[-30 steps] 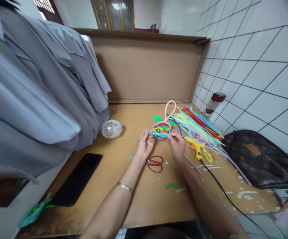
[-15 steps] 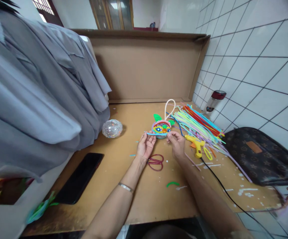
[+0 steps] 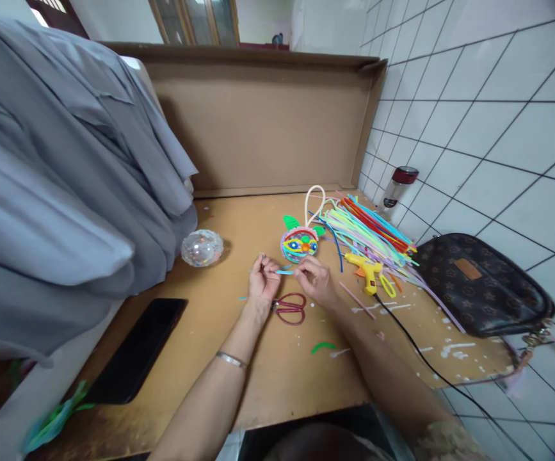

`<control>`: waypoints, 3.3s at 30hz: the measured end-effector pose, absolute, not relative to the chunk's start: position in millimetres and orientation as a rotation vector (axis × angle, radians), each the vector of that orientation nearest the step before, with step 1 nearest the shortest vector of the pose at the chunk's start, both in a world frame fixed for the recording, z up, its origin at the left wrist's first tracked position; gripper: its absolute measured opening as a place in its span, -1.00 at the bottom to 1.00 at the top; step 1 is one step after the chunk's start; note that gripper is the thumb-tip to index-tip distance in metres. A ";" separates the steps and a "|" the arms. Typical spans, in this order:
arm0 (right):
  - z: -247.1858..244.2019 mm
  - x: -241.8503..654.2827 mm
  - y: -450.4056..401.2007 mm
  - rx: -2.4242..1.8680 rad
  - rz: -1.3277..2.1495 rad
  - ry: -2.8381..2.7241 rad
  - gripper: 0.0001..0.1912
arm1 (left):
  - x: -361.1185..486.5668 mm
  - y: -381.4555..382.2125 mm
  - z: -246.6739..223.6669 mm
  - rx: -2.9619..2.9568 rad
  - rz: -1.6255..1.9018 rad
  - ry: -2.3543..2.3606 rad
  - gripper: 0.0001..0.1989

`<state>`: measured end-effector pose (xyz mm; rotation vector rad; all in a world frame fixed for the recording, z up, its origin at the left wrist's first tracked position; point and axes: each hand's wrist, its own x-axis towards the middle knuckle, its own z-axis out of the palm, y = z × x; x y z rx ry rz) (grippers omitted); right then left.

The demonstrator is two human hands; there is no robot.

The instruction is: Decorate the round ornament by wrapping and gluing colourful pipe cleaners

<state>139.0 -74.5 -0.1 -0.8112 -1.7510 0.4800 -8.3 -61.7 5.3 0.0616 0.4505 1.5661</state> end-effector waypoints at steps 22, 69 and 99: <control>2.6 148.6 -66.4 -0.993 0.536 -1.726 -0.73 | 21.4 -80.7 -3.4 1.144 1.564 0.911 -0.72; 11.3 188.0 -57.7 -2.314 -0.008 -1.735 -0.72 | 19.2 -79.4 -6.7 1.169 1.517 1.123 -0.67; 8.0 244.8 -114.5 -1.989 -0.450 -1.463 -0.67 | 17.5 -79.1 -8.4 1.149 1.619 1.131 -0.55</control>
